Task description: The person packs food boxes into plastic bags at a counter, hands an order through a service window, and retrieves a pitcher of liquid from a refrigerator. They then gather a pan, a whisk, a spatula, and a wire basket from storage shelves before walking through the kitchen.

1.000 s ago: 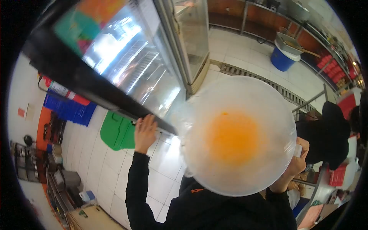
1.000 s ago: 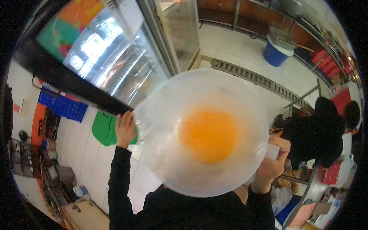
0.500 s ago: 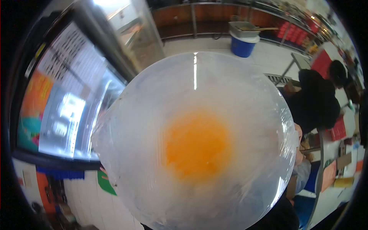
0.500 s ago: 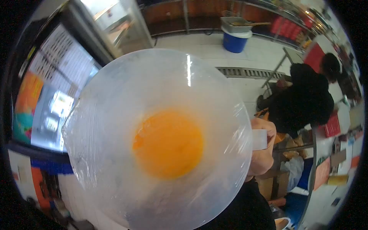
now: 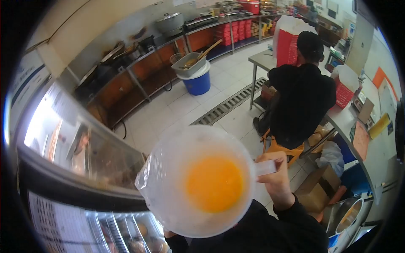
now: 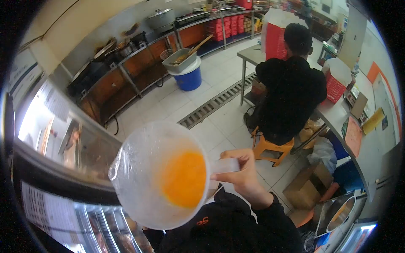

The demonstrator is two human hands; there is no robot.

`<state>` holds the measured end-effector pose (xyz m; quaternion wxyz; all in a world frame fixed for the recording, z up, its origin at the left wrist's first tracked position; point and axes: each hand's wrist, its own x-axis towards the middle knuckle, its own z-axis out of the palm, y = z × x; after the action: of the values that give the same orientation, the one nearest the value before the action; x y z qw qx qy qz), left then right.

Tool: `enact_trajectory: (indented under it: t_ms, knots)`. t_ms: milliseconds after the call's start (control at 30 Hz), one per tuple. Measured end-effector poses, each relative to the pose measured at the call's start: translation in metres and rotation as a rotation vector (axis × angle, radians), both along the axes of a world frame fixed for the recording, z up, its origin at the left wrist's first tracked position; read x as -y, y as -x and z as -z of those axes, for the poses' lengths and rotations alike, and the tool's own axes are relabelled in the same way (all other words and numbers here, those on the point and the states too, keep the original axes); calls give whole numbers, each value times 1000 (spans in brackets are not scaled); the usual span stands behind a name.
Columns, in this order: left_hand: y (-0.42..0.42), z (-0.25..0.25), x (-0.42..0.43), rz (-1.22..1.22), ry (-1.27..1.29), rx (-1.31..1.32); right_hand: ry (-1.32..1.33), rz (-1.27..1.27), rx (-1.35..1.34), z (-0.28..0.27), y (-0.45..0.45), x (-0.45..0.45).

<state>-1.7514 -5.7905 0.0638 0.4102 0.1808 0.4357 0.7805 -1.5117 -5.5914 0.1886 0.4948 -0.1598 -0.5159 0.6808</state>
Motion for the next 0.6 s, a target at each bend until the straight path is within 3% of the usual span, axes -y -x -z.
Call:
enact_trajectory:
  t_ms: [200, 267, 400, 600]
  knots:
    - [39, -28, -122, 104, -13, -40, 39, 99, 75, 36, 43, -100]
    - [47, -40, -169, 53, 18, -258, 86, 149, 73, 47, 56, -133]
    - [70, -44, -260, 119, -8, -256, 81, 236, 88, 71, 79, -220]
    - [134, -15, -439, 342, 42, -211, 183, 382, 141, 86, 119, -360]
